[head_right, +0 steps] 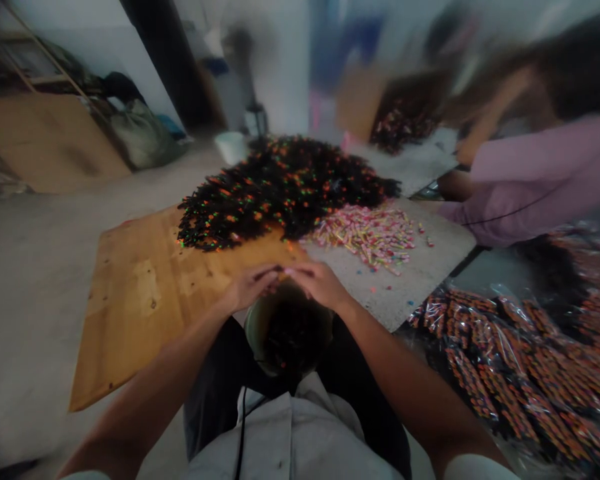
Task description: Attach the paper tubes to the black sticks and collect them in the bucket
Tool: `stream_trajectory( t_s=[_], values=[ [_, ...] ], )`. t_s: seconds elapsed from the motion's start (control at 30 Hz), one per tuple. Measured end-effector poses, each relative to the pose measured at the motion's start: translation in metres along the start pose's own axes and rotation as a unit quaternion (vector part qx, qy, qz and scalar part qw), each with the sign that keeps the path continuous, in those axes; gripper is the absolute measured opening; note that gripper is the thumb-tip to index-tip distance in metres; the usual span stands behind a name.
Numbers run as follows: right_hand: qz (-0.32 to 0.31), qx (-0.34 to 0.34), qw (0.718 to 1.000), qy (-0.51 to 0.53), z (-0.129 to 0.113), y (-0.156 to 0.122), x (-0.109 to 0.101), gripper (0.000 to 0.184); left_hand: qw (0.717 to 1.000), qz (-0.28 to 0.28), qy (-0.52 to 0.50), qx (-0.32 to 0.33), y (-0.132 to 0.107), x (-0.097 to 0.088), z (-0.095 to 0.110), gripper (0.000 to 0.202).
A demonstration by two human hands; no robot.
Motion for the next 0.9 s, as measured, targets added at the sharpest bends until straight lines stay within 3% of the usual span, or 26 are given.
stream_trajectory(
  t_s=[0.1, 0.23, 0.3, 0.47, 0.63, 0.9],
  values=[
    [-0.01, 0.018, 0.999, 0.04, 0.003, 0.001, -0.001, 0.035, 0.997, -0.012, 0.064, 0.051, -0.003, 0.001, 0.008, 0.043],
    [-0.029, 0.037, 0.993, 0.106, -0.005, 0.003, 0.002, 0.033, 0.988, -0.069, 0.11, 0.087, -0.006, 0.012, 0.008, 0.042],
    [-0.029, 0.038, 0.993, 0.107, -0.009, 0.004, 0.002, 0.034, 0.99, -0.077, 0.087, 0.076, -0.005, 0.017, 0.003, 0.045],
    [-0.005, 0.04, 0.992, 0.118, -0.007, -0.003, -0.006, 0.031, 0.999, -0.025, -0.037, 0.004, -0.002, 0.015, -0.005, 0.056],
    [0.017, 0.055, 0.981, 0.184, -0.002, -0.012, -0.003, 0.034, 0.993, -0.071, -0.098, -0.014, -0.005, 0.02, 0.0, 0.054],
    [0.028, 0.055, 0.974, 0.216, 0.0, -0.016, 0.002, 0.032, 0.991, -0.092, -0.099, -0.009, -0.008, 0.026, 0.003, 0.053]
  ],
)
Point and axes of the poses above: each hand's wrist, its own y-axis towards the middle knuckle, its own x-axis out of the palm, z = x × y, the point moved 4 cm from there along y, towards the middle knuckle, and after that the axes turned 3 degrees about -x, right-handed, at the moved point
